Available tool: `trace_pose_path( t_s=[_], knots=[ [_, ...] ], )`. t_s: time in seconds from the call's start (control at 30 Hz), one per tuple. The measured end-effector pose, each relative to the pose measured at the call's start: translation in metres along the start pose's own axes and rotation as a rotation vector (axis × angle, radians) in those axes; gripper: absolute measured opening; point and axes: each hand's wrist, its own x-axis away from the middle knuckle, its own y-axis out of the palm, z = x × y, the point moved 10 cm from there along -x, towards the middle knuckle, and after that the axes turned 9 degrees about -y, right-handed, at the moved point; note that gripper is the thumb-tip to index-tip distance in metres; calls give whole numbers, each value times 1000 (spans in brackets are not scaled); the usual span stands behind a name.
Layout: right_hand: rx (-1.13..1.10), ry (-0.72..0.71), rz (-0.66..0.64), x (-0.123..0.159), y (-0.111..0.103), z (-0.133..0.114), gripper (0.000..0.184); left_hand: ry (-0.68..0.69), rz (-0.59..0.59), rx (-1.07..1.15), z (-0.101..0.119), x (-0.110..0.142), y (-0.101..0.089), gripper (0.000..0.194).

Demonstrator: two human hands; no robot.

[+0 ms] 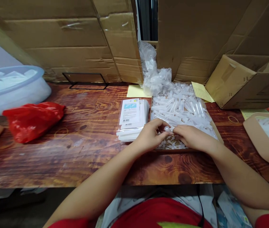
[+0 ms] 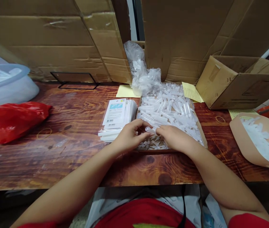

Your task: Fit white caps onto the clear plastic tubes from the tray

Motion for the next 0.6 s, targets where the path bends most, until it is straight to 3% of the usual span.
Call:
trace_pose_path(
  t_s=[0.13,0.27,0.4,0.5,0.6],
  knots=[
    [-113,-34,153,2,-19,5,11,-137,74,302,-17,-4,-5,23],
    [-270,-31,514,15,-60,20,13,-209,71,665,-29,-8,-4,37],
    [-518,-71,820,27,-79,27,25,-241,-5,860,-27,-10,3,46],
    [-595,-80,937,31,-81,25,28,-252,-74,920,-24,-8,11,47],
    [-491,-83,969,36,-84,16,22,-217,-126,877,-21,-6,15,41]
  ],
)
